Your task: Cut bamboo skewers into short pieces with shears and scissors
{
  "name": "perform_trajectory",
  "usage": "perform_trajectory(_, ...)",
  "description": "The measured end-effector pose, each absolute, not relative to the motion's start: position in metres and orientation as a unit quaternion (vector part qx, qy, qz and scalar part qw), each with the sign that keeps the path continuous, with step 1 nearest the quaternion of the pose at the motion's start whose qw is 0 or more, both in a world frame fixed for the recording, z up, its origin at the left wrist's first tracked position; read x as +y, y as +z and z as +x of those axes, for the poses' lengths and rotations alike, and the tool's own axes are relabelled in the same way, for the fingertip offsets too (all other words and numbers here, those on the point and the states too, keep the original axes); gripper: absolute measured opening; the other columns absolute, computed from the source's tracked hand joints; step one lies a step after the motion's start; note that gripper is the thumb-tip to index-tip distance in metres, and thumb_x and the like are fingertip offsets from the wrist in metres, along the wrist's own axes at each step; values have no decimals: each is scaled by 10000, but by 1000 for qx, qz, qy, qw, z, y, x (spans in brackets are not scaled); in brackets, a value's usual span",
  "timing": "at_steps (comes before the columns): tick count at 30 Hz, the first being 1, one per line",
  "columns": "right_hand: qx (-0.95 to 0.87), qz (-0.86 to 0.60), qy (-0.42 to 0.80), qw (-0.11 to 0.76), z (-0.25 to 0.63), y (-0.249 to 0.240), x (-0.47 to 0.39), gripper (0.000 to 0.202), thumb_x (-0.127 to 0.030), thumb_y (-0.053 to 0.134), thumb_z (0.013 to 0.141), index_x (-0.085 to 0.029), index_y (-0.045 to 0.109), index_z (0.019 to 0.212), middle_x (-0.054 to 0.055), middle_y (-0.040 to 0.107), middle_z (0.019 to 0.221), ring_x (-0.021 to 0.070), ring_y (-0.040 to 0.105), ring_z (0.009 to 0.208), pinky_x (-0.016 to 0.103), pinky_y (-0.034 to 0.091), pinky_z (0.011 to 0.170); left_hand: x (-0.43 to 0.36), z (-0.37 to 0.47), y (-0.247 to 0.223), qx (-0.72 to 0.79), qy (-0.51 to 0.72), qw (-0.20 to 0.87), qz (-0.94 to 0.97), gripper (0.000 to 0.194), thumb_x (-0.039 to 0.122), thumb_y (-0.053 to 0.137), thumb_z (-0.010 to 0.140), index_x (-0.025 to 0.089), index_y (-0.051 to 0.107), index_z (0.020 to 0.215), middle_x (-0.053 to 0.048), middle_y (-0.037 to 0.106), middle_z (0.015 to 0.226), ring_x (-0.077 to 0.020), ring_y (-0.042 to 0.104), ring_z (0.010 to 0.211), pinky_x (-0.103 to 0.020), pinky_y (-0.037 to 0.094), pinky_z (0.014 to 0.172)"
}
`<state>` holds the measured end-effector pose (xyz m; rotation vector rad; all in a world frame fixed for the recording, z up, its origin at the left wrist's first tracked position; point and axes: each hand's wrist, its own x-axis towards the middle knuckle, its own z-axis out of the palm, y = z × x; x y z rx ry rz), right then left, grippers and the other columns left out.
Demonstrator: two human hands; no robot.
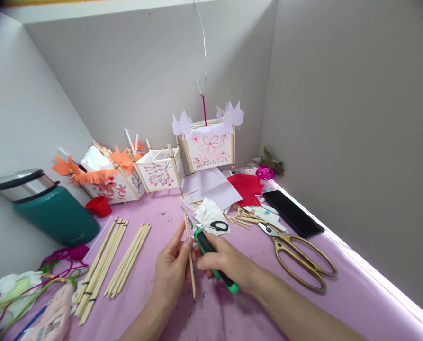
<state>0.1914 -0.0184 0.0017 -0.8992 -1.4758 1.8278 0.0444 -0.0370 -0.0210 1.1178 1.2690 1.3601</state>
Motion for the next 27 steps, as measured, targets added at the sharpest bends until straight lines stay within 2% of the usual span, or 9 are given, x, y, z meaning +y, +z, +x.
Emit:
perform_trajectory(6,-576,-334,679,309,190,0,-17,209,-152,587,602,-183,518,797,-52,487,654,112,450,581,249,349,538,-37,43,-22,528,552,453,459,756,532,637,811,155,469,1445,63,511,511,-103,417,454,-206,356,445)
perform_trajectory(12,-612,-334,639,324,190,-5,-17,242,-111,556,546,-190,496,767,-60,437,655,100,384,596,239,285,517,-38,41,-29,540,560,404,482,690,519,618,833,154,523,1410,21,589,576,-141,511,543,-229,417,516)
perform_trajectory(27,-618,-336,626,335,188,-15,-16,222,-116,549,561,-204,464,746,-73,407,614,95,345,556,241,262,490,-36,39,-32,561,550,373,493,665,507,603,842,151,538,1400,-2,663,668,-153,549,590,-252,452,620)
